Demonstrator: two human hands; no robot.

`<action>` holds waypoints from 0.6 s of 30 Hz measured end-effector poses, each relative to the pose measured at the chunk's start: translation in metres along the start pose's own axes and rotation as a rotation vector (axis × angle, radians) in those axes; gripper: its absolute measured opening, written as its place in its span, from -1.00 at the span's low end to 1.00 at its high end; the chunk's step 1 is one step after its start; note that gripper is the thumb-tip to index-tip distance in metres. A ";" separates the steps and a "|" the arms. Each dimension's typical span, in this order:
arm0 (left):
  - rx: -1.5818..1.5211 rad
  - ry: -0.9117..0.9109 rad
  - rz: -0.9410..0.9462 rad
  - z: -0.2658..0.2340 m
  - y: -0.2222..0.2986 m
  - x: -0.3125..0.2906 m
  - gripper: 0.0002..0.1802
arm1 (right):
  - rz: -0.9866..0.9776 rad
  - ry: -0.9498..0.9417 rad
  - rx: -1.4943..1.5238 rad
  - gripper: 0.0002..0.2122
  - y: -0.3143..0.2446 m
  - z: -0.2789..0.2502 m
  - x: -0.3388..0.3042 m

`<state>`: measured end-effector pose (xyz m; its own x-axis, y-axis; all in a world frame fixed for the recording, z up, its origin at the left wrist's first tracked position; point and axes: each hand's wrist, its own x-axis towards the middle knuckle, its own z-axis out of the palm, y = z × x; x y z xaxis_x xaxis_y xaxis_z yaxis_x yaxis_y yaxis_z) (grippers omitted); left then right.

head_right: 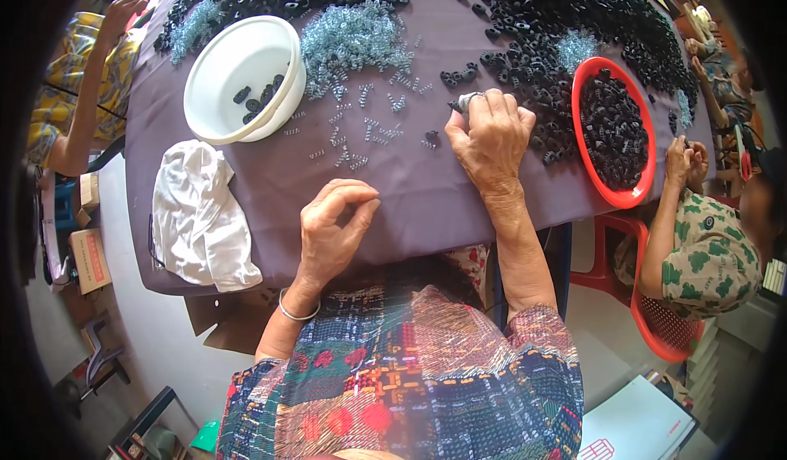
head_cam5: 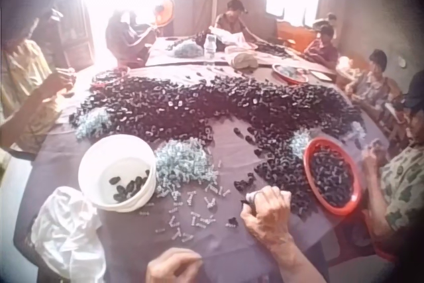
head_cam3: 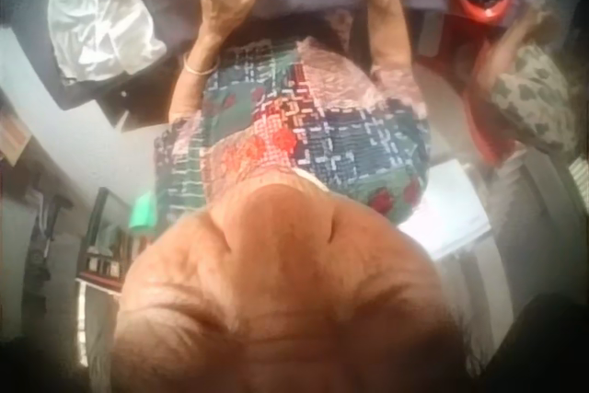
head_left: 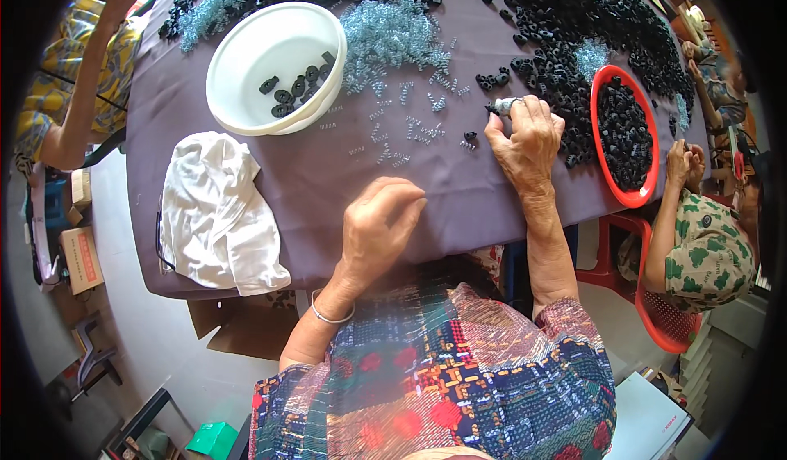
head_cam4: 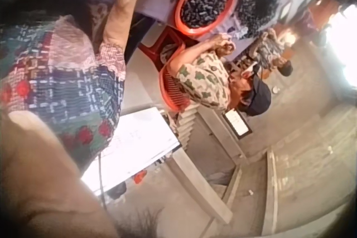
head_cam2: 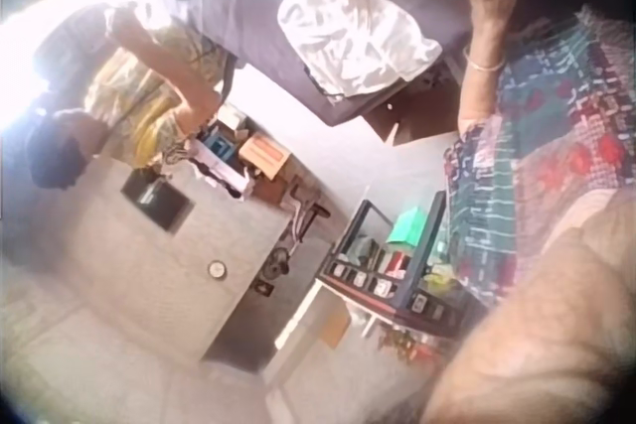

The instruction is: The person assembles plastic cord locks by hand, picking up small plastic components and springs from the table and fitting them together.

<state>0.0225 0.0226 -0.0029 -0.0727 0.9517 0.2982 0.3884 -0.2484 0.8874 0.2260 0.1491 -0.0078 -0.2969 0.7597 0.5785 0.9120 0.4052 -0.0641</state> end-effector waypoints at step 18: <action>-0.299 0.120 -0.058 -0.001 -0.003 -0.003 -0.70 | -0.010 -0.139 0.869 -0.78 -0.064 -0.048 -0.028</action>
<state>0.0206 0.0204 -0.0065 -0.2015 0.9421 0.2679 0.0946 -0.2535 0.9627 0.1898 0.0771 0.0193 -0.3869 0.7863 0.4816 0.3876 0.6126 -0.6888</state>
